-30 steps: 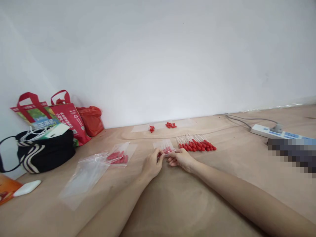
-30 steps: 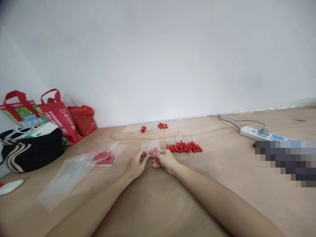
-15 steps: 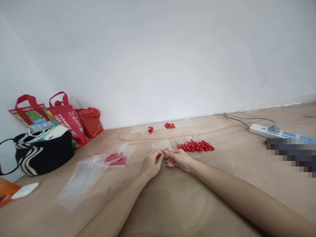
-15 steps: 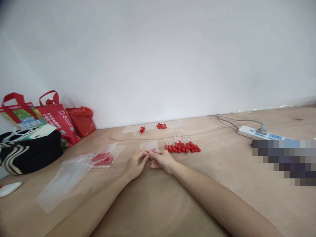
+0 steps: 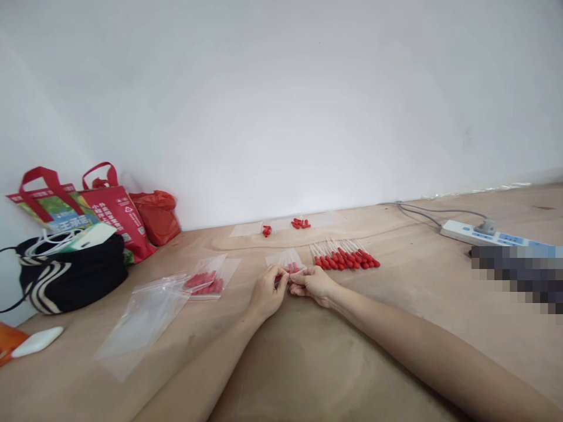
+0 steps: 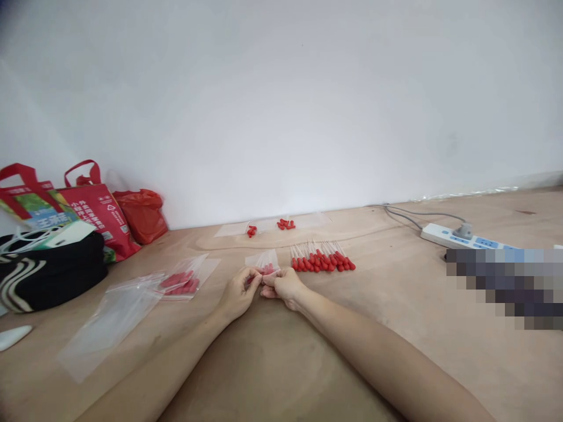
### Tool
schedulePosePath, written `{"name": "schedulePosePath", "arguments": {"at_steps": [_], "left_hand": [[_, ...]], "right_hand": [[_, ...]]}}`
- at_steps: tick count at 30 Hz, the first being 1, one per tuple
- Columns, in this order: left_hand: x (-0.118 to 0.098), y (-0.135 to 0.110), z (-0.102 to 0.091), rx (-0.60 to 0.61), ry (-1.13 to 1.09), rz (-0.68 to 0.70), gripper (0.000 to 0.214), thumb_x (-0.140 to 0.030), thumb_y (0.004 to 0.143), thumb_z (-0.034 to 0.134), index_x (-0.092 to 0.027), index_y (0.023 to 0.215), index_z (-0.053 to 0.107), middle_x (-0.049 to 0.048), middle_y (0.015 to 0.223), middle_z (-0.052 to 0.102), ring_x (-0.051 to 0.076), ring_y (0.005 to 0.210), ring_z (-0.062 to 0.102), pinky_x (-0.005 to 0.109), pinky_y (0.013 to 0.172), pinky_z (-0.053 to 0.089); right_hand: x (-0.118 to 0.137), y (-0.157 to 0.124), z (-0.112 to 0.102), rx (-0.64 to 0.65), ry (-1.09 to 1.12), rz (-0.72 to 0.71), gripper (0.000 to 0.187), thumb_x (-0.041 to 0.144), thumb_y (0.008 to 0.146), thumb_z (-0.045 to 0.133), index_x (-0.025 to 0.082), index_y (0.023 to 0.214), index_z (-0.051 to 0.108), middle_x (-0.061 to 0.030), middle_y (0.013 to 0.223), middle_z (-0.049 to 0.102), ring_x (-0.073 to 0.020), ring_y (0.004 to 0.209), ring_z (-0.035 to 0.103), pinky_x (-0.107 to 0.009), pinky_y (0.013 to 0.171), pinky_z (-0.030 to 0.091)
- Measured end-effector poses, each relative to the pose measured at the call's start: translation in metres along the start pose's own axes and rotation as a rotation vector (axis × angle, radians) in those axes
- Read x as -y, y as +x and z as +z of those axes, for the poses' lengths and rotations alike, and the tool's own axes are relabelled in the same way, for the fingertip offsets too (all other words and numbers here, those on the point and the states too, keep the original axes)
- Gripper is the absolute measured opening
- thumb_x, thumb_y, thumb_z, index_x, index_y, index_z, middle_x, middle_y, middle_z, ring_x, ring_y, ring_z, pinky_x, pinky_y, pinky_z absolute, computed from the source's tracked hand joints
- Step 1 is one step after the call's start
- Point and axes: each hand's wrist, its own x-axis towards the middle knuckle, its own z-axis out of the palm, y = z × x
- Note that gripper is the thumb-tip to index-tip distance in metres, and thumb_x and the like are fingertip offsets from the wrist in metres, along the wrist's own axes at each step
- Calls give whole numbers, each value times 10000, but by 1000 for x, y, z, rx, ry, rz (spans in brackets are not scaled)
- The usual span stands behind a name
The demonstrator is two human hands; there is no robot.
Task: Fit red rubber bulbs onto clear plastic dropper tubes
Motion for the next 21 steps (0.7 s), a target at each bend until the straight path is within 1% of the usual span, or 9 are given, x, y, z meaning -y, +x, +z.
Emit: {"name": "schedulePosePath", "arguments": {"at_steps": [5, 11, 14, 17, 21], "left_hand": [[-2, 0, 0, -10, 1, -16, 155, -248, 808, 399, -183, 685, 467, 42, 832, 594, 160, 813, 557, 280, 719, 429], [-2, 0, 0, 7, -5, -17, 158, -241, 817, 391, -181, 692, 466, 45, 828, 590, 162, 812, 554, 290, 723, 433], [-2, 0, -1, 13, 6, -10, 157, -238, 818, 393, -181, 692, 468, 46, 833, 592, 166, 816, 555, 298, 729, 433], [-3, 0, 0, 9, 18, -26, 145, -241, 816, 392, -179, 710, 470, 52, 834, 593, 170, 804, 559, 302, 717, 434], [-4, -1, 4, -4, 27, -59, 123, -228, 815, 369, -185, 728, 443, 63, 858, 599, 175, 803, 566, 307, 705, 438]], "right_hand": [[-2, 1, 1, 14, 7, 2, 171, 137, 700, 637, 91, 555, 557, 1, 438, 544, -50, 384, 499, -139, 426, 467], [-1, -2, 6, 32, 34, 16, 206, 164, 795, 533, 91, 604, 561, -7, 481, 558, -45, 402, 517, -142, 458, 476], [-1, -2, 7, 22, 44, 14, 234, 149, 811, 506, 98, 587, 548, 2, 472, 552, -33, 393, 507, -128, 460, 467], [-2, -2, 8, 0, 33, -1, 235, 138, 793, 529, 106, 560, 538, 19, 442, 535, -29, 377, 493, -115, 432, 443], [-3, -2, 9, -27, -27, -13, 271, 101, 777, 512, 104, 506, 530, 14, 393, 525, -32, 336, 467, -104, 355, 381]]}}
